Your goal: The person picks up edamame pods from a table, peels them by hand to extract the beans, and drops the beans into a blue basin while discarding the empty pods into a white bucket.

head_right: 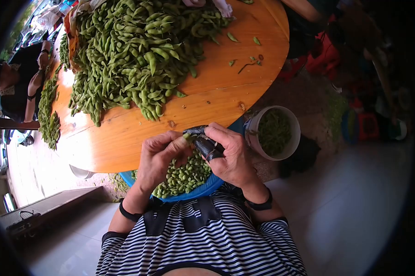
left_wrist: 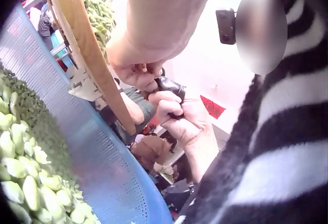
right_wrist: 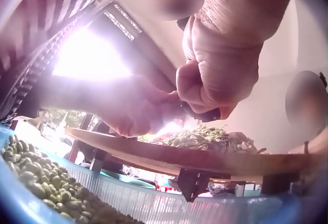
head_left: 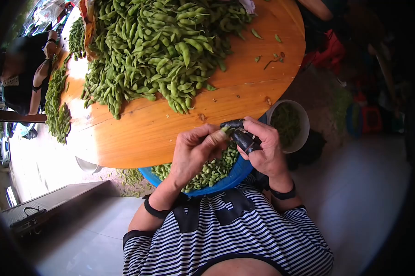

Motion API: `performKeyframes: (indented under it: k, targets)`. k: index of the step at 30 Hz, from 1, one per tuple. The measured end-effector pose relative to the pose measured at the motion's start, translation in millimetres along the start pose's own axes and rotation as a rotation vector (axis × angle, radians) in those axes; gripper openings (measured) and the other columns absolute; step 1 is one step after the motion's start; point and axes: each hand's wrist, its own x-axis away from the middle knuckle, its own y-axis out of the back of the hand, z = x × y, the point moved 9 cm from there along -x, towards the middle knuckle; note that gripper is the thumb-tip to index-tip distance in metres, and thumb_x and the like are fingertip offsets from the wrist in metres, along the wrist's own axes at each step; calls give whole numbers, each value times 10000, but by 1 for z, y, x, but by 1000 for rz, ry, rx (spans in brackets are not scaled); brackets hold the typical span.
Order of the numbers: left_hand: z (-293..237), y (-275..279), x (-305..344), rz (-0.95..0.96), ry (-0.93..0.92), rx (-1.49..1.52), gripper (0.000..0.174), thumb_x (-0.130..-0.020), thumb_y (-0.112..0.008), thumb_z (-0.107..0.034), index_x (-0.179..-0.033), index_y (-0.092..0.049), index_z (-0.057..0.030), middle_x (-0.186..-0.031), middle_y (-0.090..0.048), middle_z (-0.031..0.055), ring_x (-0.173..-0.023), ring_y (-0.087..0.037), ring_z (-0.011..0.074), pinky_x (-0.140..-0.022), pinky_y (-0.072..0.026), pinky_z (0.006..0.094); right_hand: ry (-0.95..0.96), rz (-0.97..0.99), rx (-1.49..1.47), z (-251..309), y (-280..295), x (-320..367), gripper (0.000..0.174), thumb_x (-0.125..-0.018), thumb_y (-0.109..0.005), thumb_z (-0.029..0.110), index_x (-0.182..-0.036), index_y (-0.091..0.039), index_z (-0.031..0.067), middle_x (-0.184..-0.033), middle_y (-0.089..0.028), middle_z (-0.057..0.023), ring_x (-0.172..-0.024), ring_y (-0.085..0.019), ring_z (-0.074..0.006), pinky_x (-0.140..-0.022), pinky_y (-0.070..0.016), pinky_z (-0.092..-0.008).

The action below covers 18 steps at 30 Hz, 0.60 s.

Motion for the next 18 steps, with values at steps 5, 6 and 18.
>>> performKeyframes:
  k: [5,6,18]
  targets:
    - [6,1,-3,85,73,-15,246,-977,-557,-219,-906,-636,3,-691,-616,12,-572,-529,70,-520,-417,202,38,64,35,-10,-1,0,198,-693,-576,-7,-885,-548,-44,-756,-495,-102,-684,-535,-231,-636,-437,-299]
    - [6,0,-4,90,69,-55,231,-979,-554,-212,-917,-630,-3,-689,-613,8,-579,-527,66,-526,-417,201,73,75,89,-8,-1,-1,197,-709,-584,9,-896,-556,-44,-760,-501,-99,-682,-537,-216,-637,-439,-293]
    - [8,-9,1,140,52,-99,264,-924,-649,-241,-795,-623,-12,-608,-565,-3,-518,-499,53,-475,-385,208,-9,-99,49,6,0,-2,242,-762,-595,-36,-1001,-629,-20,-784,-561,-77,-687,-557,-136,-629,-443,-266]
